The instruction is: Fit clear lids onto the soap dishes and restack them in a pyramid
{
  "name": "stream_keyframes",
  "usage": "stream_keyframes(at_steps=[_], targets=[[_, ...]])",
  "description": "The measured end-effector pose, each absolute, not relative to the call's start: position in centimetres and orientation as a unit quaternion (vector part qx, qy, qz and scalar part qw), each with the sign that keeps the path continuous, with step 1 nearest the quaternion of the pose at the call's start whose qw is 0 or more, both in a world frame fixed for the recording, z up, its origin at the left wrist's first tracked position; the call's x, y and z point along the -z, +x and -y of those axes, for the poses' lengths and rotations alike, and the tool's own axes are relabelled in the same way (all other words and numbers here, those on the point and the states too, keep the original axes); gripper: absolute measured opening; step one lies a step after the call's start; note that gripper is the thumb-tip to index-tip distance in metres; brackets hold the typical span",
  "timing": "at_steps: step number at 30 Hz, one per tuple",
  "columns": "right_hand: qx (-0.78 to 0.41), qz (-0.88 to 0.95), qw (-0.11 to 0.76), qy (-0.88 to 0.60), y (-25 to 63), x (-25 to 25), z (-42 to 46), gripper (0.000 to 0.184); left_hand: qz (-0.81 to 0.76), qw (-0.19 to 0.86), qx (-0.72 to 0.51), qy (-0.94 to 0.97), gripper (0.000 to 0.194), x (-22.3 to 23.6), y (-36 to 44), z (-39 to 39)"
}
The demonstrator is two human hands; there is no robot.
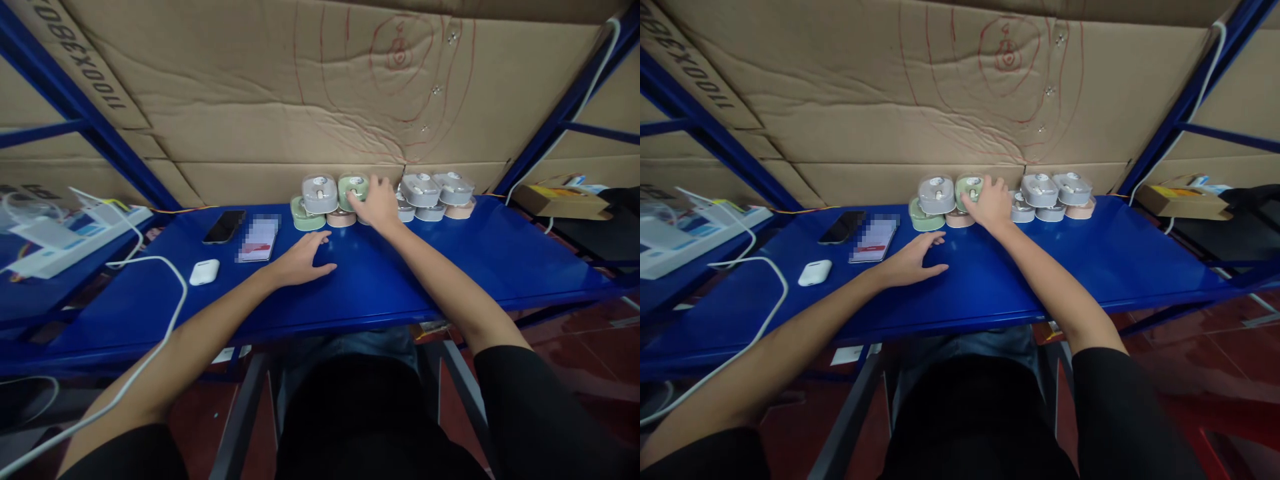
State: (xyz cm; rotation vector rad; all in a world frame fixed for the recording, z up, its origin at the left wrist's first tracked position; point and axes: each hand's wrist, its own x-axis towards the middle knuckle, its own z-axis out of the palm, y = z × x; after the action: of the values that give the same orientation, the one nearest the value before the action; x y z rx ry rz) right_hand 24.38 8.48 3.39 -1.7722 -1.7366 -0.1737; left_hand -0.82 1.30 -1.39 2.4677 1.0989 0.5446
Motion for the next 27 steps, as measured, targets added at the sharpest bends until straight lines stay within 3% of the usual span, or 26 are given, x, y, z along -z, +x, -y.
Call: stream_keyframes(at_steps=[11,17,22,27], targets=[[0.02,0.644,0.276,-0.713,22.1,-5.2,-7.9,0.067,-0.393,0.193,-0.187,0.879,0.088,1.1,-0.8,-1.1],[-0.015,0.627,0.363,-0.69,26.1,-5.0,-7.3,0.069,-0.398,0.198,-0.202,0.873,0.088,1.3,-0.8,-1.2],[-0.104,0.683,0.448,-0.567,29.5,-4.5,-4.3,0.061,-0.402,0.203,-0.245,0.859,0.084,1.4,-0.6,-1.2],[-0.226,0.826,0.372,-0.358,30.1,-3.3,-1.5,0.056,-0.382,0.25,-0.329,0.827,0.087,0.9,-0.4,-1.1]])
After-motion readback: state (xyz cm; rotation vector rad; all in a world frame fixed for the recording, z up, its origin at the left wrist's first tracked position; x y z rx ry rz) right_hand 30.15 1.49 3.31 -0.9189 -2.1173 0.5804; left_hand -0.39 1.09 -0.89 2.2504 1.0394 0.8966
